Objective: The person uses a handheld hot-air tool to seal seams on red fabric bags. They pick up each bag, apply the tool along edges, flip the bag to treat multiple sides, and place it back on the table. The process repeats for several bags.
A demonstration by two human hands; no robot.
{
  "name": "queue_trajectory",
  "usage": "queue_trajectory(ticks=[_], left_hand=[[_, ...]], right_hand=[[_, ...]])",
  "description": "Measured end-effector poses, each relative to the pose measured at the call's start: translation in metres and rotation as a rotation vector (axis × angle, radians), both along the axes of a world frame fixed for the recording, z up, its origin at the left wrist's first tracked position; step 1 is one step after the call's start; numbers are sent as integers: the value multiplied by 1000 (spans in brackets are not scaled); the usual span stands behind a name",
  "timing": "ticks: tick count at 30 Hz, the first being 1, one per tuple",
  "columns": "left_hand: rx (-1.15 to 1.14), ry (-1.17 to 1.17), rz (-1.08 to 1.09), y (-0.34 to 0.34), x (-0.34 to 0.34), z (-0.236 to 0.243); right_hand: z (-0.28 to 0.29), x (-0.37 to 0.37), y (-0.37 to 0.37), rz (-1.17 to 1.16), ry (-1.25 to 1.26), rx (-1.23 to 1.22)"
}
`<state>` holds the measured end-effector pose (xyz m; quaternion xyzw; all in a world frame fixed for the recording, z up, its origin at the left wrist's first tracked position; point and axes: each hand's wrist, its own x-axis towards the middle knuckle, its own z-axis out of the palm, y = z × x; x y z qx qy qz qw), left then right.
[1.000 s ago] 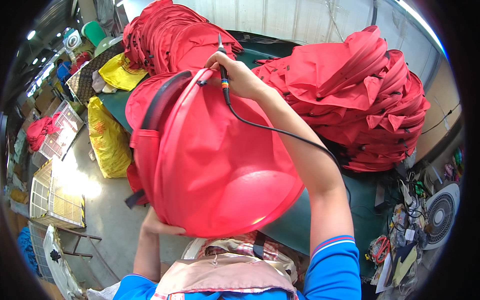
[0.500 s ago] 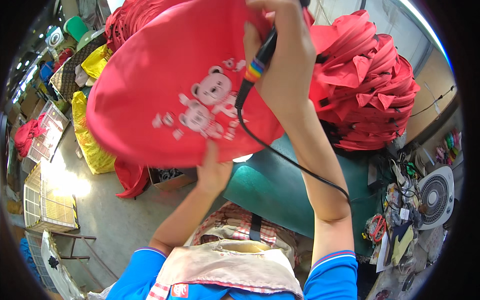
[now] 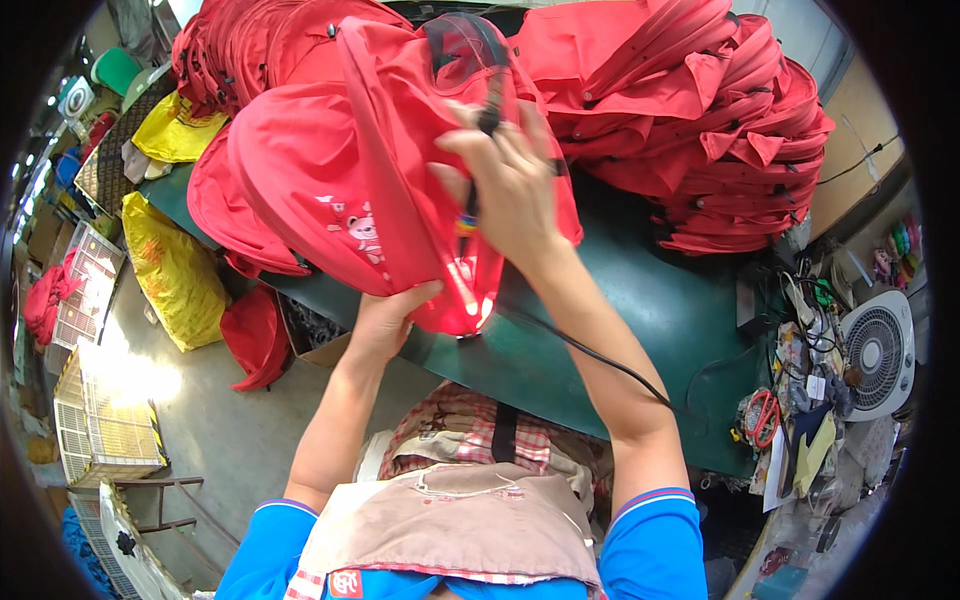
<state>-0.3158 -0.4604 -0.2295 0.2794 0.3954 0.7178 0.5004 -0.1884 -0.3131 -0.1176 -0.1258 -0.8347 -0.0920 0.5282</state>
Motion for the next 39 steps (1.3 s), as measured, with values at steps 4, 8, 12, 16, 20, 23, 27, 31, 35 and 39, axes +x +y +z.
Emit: queue_trajectory(ticks=[4, 8, 12, 16, 20, 23, 27, 31, 35, 39], left_hand=[[-16, 167, -52, -3, -8, 6], [-82, 346, 23, -5, -9, 17], [-112, 405, 49, -7, -4, 27], [-97, 484, 80, -4, 0, 27], [-54, 481, 105, -3, 2, 26], [-22, 473, 107, -2, 9, 24], [-27, 446, 83, -3, 9, 25], [-77, 437, 37, -6, 1, 25], [-110, 413, 29, -5, 5, 30], [-22, 405, 236, -9, 32, 13]], right_hand=[[-50, 66, 33, -452, -98, -38], [-38, 76, -31, -62, 215, -373], [-29, 91, -128, 290, 107, -729], [-44, 82, -156, 271, -25, -779], [-48, 76, -152, 231, -18, -787], [-59, 64, -140, 230, 19, -691], [-48, 61, -133, 189, -64, -850], [28, 87, -110, 301, -372, -1612], [9, 89, -99, 613, 222, -1207], [-33, 18, -41, 30, -62, 5]])
